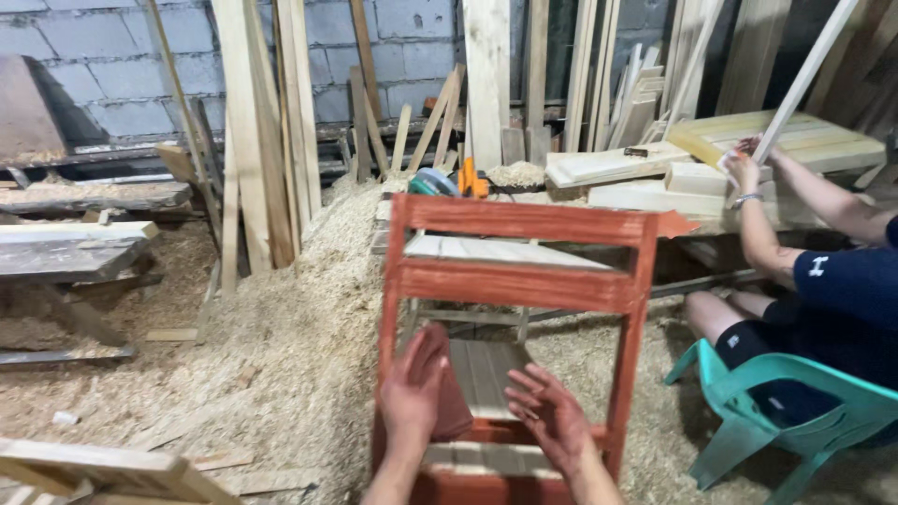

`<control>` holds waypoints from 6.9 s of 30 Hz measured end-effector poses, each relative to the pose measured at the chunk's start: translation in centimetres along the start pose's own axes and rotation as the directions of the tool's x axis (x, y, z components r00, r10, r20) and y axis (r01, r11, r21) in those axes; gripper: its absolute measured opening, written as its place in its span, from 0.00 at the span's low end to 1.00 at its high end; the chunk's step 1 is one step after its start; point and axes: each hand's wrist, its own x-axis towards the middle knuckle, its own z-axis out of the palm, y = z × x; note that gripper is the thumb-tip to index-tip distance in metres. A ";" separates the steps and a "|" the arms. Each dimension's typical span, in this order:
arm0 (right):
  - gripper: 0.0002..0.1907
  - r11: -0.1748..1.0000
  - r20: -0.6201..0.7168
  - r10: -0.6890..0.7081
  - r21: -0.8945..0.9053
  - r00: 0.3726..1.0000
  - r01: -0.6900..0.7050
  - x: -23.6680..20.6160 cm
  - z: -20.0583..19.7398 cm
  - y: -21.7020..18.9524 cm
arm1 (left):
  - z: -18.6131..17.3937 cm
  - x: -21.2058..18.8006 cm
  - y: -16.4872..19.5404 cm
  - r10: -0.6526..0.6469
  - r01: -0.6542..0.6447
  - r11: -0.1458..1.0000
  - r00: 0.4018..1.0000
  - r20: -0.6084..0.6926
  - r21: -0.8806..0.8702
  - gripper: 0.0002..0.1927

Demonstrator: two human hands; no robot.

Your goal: The person applies a reddish-brown stain to a wooden chair using a cloth. They wipe the stain onto the frame and slats, then dip the cloth into a container to reload it before continuing to cover more surfaces.

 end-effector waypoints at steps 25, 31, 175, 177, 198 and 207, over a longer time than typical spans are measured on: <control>0.25 0.967 -0.205 -0.202 -0.200 0.958 0.161 3.2 -15.4 -11.9 | 31.0 -2.8 0.6 0.309 -0.385 0.545 0.918 0.248 0.745 0.29; 0.23 0.875 -0.342 -0.439 -0.375 0.831 0.307 2.1 -17.1 -12.4 | 34.1 -4.8 1.7 0.450 -0.584 0.495 0.806 0.385 0.644 0.29; 0.14 0.872 -0.265 -0.425 -0.378 0.865 0.312 -7.6 -16.0 -9.0 | 14.7 -4.7 5.4 0.066 -0.059 0.673 0.998 0.020 0.737 0.33; 0.13 0.887 -0.234 -0.388 -0.360 0.892 0.291 -6.4 -14.3 -8.1 | 13.9 -3.2 5.7 0.049 -0.036 0.627 0.999 0.006 0.778 0.33; 0.13 0.901 -0.358 -0.274 -0.421 0.893 0.108 -2.4 -8.3 -4.0 | 8.5 6.2 3.6 -0.025 0.143 0.938 0.936 -0.350 0.316 0.24; 0.14 0.883 -0.284 -0.361 -0.410 0.888 0.228 -2.4 -6.6 -5.5 | 11.6 1.9 2.7 0.300 -0.274 0.946 0.943 -0.143 0.174 0.13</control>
